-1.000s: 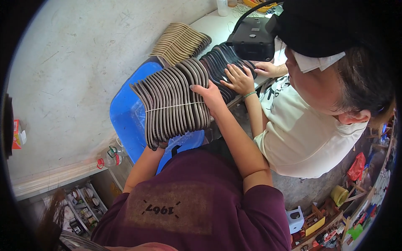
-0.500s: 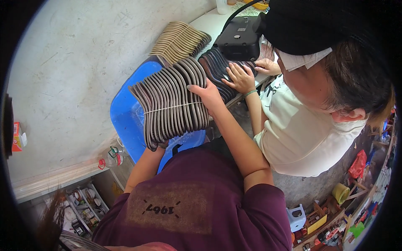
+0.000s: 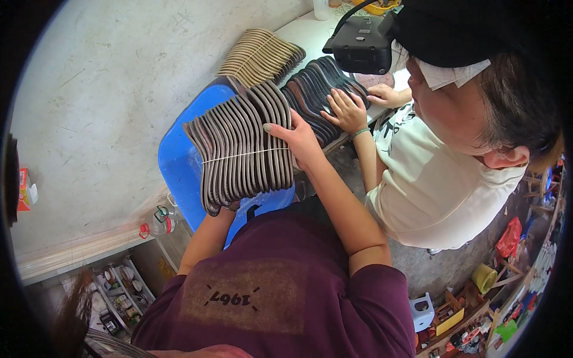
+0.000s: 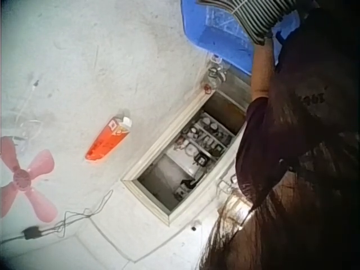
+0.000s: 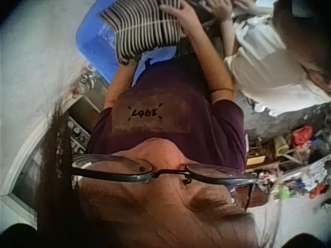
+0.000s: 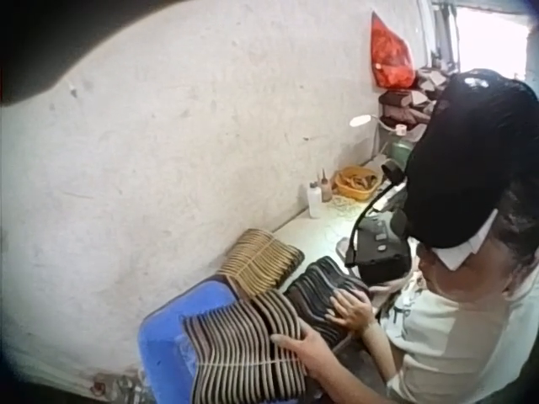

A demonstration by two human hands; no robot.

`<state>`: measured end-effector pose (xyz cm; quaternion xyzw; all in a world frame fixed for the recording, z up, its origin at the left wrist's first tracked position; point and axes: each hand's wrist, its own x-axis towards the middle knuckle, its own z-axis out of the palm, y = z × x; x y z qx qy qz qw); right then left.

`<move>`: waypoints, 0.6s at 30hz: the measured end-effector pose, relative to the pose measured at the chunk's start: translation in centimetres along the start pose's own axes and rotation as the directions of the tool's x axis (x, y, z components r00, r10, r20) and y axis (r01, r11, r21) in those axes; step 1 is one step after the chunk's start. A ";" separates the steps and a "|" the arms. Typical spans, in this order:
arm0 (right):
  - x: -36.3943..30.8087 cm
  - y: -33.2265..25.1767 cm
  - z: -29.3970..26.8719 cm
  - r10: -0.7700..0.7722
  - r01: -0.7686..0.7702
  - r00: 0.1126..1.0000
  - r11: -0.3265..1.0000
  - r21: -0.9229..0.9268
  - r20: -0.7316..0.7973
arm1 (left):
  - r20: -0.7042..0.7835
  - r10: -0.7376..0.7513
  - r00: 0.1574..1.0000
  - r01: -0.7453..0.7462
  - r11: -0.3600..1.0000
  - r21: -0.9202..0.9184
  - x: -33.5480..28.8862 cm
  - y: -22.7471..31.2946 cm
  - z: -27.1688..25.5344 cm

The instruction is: Organizing and stacking shoe soles and components in a manufacturing setting.

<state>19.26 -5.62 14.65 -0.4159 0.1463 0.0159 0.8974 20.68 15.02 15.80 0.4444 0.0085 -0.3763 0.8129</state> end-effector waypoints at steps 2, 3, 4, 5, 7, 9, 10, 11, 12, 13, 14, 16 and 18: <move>-0.5 -0.1 0.4 -0.050 0.050 0.998 0.999 -0.010 0.034 | -0.004 -0.008 1.000 0.008 0.999 0.035 -0.4 0.1 -0.1; -0.6 -0.1 0.4 -0.048 0.048 0.998 0.999 -0.012 0.037 | -0.007 -0.012 1.000 0.012 0.999 0.052 -0.5 0.2 -0.1; -0.6 -0.1 0.3 -0.059 0.062 0.997 0.996 -0.065 0.049 | -0.009 -0.015 1.000 0.016 0.998 0.069 -0.7 0.3 -0.2; -0.8 -0.2 0.1 -0.070 0.077 0.996 0.990 -0.121 0.060 | -0.010 -0.018 1.000 0.018 0.996 0.083 -0.9 0.4 -0.4; -1.4 -1.1 -0.1 0.018 -0.008 0.997 0.990 -0.138 0.073 | -0.016 -0.022 1.000 0.024 0.994 0.110 -1.0 1.1 -1.1; -1.4 -1.0 -0.7 0.045 -0.036 0.996 0.994 -0.108 0.079 | -0.022 -0.027 0.999 0.030 0.990 0.138 -1.4 2.0 -1.8; -1.5 -1.1 -0.8 0.056 -0.052 0.992 0.998 -0.043 0.116 | -0.024 -0.030 0.999 0.034 0.988 0.153 -1.9 2.2 -2.1; -1.5 -1.1 -0.8 0.065 -0.069 0.986 0.997 0.021 0.154 | -0.027 -0.034 0.999 0.038 0.985 0.168 -2.6 2.2 -2.2; -1.7 -1.0 -0.5 0.067 -0.071 0.985 0.997 0.018 0.156 | -0.029 -0.037 0.999 0.042 0.982 0.183 -3.0 2.6 -2.6; -2.0 -1.0 0.0 0.049 -0.045 0.988 0.999 -0.025 0.147 | -0.031 -0.041 0.999 0.046 0.979 0.198 -2.9 2.5 -2.6; -2.3 -1.0 0.3 0.029 -0.020 0.990 0.998 -0.066 0.138 | -0.033 -0.045 0.998 0.051 0.975 0.215 -3.0 2.4 -2.6; -2.6 -1.1 0.8 0.034 -0.023 0.990 0.996 -0.083 0.136 | -0.038 -0.056 0.998 0.063 0.968 0.242 -2.9 2.1 -2.6; -2.7 -0.9 0.8 0.039 -0.025 0.990 0.995 -0.098 0.135 | -0.044 -0.066 0.997 0.076 0.959 0.272 -3.4 1.9 -2.7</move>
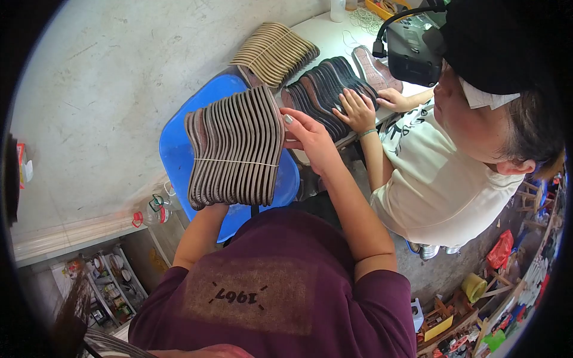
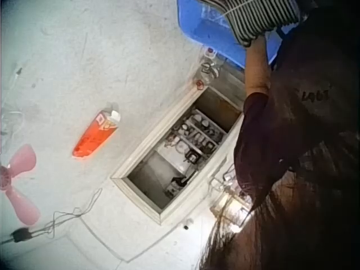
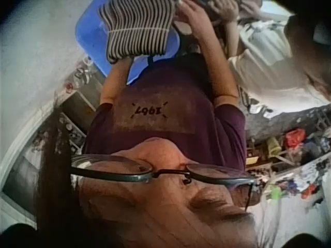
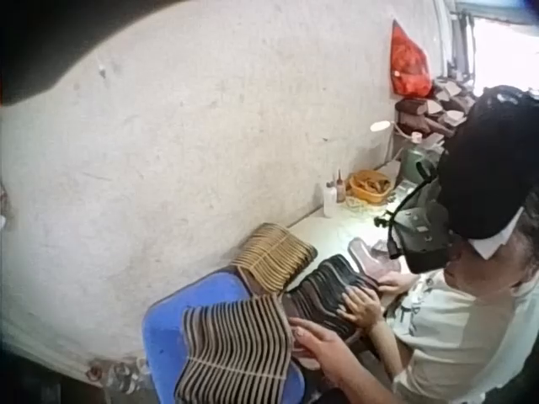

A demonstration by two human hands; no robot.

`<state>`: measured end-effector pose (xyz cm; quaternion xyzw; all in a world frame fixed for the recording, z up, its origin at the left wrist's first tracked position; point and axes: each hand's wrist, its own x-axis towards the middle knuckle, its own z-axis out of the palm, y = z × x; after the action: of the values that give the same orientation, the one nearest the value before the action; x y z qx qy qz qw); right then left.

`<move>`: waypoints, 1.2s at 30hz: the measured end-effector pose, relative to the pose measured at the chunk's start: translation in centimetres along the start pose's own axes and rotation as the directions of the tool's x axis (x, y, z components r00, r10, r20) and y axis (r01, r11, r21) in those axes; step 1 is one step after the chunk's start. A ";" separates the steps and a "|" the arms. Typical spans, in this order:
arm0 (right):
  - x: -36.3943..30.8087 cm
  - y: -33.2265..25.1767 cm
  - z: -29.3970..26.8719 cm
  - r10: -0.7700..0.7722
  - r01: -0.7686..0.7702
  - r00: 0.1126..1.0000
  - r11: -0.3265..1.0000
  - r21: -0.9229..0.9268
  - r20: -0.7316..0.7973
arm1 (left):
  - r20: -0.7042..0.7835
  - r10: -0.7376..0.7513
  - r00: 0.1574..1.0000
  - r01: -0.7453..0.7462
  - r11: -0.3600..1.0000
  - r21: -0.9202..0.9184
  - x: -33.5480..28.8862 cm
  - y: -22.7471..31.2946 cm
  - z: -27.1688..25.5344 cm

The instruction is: Organizing and stacking shoe soles and components in a manufacturing setting.

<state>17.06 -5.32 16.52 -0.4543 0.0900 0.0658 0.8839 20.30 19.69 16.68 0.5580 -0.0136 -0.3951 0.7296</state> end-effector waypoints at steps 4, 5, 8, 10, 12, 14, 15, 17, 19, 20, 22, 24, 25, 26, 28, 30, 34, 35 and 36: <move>0.4 -0.3 0.2 -0.060 0.062 0.998 0.987 -0.148 0.023 | -0.010 -0.023 1.000 0.024 0.998 0.066 0.1 0.0 0.1; 0.5 -0.6 0.4 -0.081 0.080 0.997 0.975 -0.207 0.000 | -0.014 -0.030 0.999 0.031 0.996 0.082 0.0 -0.1 0.1; 2.0 -0.5 -0.3 0.000 0.039 0.992 0.951 -0.308 0.123 | -0.022 -0.052 0.998 0.055 0.989 0.134 -0.6 0.2 -0.3; 2.1 -0.6 -0.1 0.077 -0.030 0.983 0.964 -0.264 0.169 | -0.031 -0.063 0.998 0.067 0.984 0.166 -1.5 0.5 -1.3; 1.5 -0.2 0.4 0.096 -0.036 0.978 0.953 -0.302 0.187 | -0.043 -0.075 0.996 0.082 0.976 0.199 -1.8 0.6 -1.5; 0.7 -0.3 1.4 0.088 -0.040 0.974 0.974 -0.225 0.210 | -0.055 -0.087 0.995 0.097 0.968 0.233 -2.6 0.6 -1.9; 0.3 -0.4 2.0 0.042 0.016 0.977 0.964 -0.266 0.211 | -0.061 -0.093 0.994 0.105 0.962 0.250 -2.4 0.6 -1.8; -0.3 -0.8 3.1 0.000 0.055 0.984 0.951 -0.303 0.176 | -0.069 -0.109 0.992 0.124 0.950 0.285 -2.7 0.5 -1.5; -0.5 -1.1 3.8 -0.008 0.062 0.987 0.938 -0.341 0.159 | -0.076 -0.123 0.990 0.141 0.937 0.320 -2.2 0.5 -1.2; -0.5 -1.1 4.1 -0.017 0.070 0.990 0.922 -0.381 0.141 | -0.078 -0.130 0.988 0.149 0.930 0.337 -2.4 0.5 -1.1; -0.6 -0.9 4.2 -0.040 0.087 0.991 0.917 -0.388 0.127 | -0.083 -0.145 0.986 0.166 0.915 0.367 -2.6 0.3 -1.0; -0.7 -0.4 4.2 -0.066 0.101 0.993 0.915 -0.390 0.102 | -0.088 -0.159 0.983 0.181 0.903 0.391 -2.2 0.8 -1.8; -0.9 -0.1 4.1 -0.060 0.095 0.993 0.916 -0.390 0.102 | -0.093 -0.168 0.981 0.192 0.895 0.402 -2.8 1.1 -2.5; -1.1 0.2 4.0 -0.053 0.078 0.995 0.934 -0.350 0.082 | -0.098 -0.177 0.979 0.202 0.888 0.412 -3.4 1.3 -3.1; -1.9 1.3 4.1 -0.028 0.051 0.997 0.945 -0.323 0.076 | -0.115 -0.184 0.976 0.215 0.883 0.417 -2.9 2.3 -5.1; -2.8 2.7 4.1 0.008 -0.013 1.000 0.948 -0.318 -0.019 | -0.133 -0.195 0.972 0.234 0.876 0.422 -3.5 3.0 -7.5; -4.7 5.7 4.0 -0.070 0.046 0.997 0.848 -0.528 -0.026 | -0.218 -0.401 0.890 0.441 0.879 0.183 -3.1 3.2 -10.1; -5.3 6.5 3.7 -0.098 0.082 0.995 0.771 -0.631 0.010 | -0.180 -0.392 0.902 0.429 0.858 0.283 -2.9 3.2 -10.3; -5.5 7.2 3.6 -0.082 0.073 0.997 0.766 -0.639 0.015 | -0.136 -0.388 0.912 0.409 0.829 0.382 -2.6 3.6 -10.1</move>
<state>10.66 1.62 14.04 -0.7312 0.0496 0.0529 0.6783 25.19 29.52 16.93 0.6964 0.0413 -0.5125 0.5007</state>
